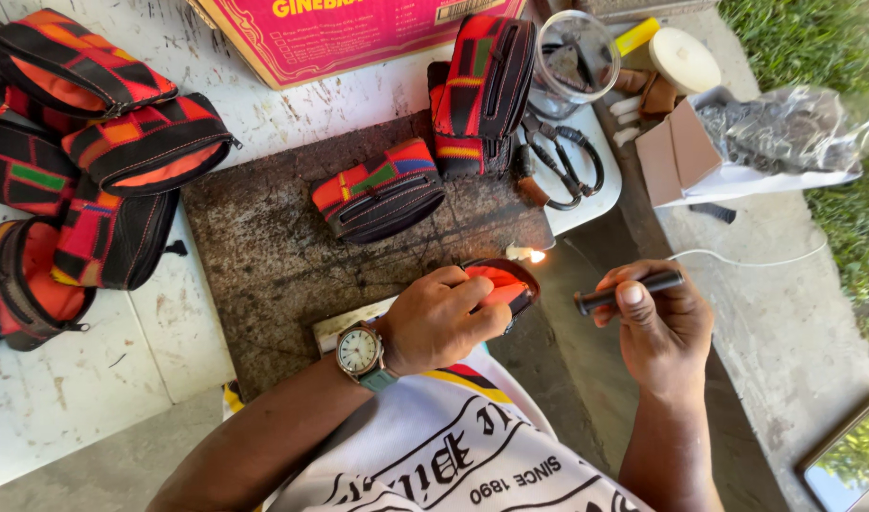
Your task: The person holds a woven fabric coin purse in one hand and a lighter in the other, moving the flame along the purse's edges and zipper seam to melt and seal loose threads. They turn the purse over to treat other sides, set it on the table, pick up another purse, and repeat the singeing on each one.
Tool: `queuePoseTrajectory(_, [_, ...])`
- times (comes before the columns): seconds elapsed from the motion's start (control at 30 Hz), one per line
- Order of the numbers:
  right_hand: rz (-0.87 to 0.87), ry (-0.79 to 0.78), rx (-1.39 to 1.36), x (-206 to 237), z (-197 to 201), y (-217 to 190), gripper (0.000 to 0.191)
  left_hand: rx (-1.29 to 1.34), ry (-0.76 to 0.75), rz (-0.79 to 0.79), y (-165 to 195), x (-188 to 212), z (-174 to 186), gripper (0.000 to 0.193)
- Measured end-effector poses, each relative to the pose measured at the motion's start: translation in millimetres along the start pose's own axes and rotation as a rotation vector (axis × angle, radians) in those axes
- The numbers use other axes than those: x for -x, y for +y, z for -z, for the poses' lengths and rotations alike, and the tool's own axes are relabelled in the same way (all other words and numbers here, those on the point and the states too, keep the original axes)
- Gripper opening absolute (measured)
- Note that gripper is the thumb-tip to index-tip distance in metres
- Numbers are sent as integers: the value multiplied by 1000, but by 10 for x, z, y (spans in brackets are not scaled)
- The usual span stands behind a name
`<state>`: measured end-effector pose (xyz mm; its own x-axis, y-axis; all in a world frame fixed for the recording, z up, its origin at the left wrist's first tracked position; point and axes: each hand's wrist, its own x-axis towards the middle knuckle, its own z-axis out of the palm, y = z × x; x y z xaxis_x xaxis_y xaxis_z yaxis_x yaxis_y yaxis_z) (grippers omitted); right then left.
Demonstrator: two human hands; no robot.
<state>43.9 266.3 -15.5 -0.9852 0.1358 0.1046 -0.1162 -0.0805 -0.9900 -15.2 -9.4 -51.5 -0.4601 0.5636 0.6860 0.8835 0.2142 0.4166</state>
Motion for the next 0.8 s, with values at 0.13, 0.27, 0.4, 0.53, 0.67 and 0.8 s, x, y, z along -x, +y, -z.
queuePoseTrajectory(0.13, [-3,-9,175,50,-255,-180,25,-84,-23,-87,89,35,191,20])
queuePoseTrajectory(0.27, [-51,18,308,97,-492,-277,26,-44,7,-96,153,7,272,21])
queuePoseTrajectory(0.4, [-11,-71,480,152,-631,-262,19,3,43,-57,216,-3,293,25])
queuePoseTrajectory(0.53, [25,-102,258,171,-649,-233,17,-7,88,-60,249,22,277,24])
queuePoseTrajectory(0.67, [51,-106,291,179,-653,-203,16,-17,80,-59,228,57,246,25])
queuePoseTrajectory(0.8, [87,-87,412,206,-659,-161,16,9,84,-42,213,62,187,24])
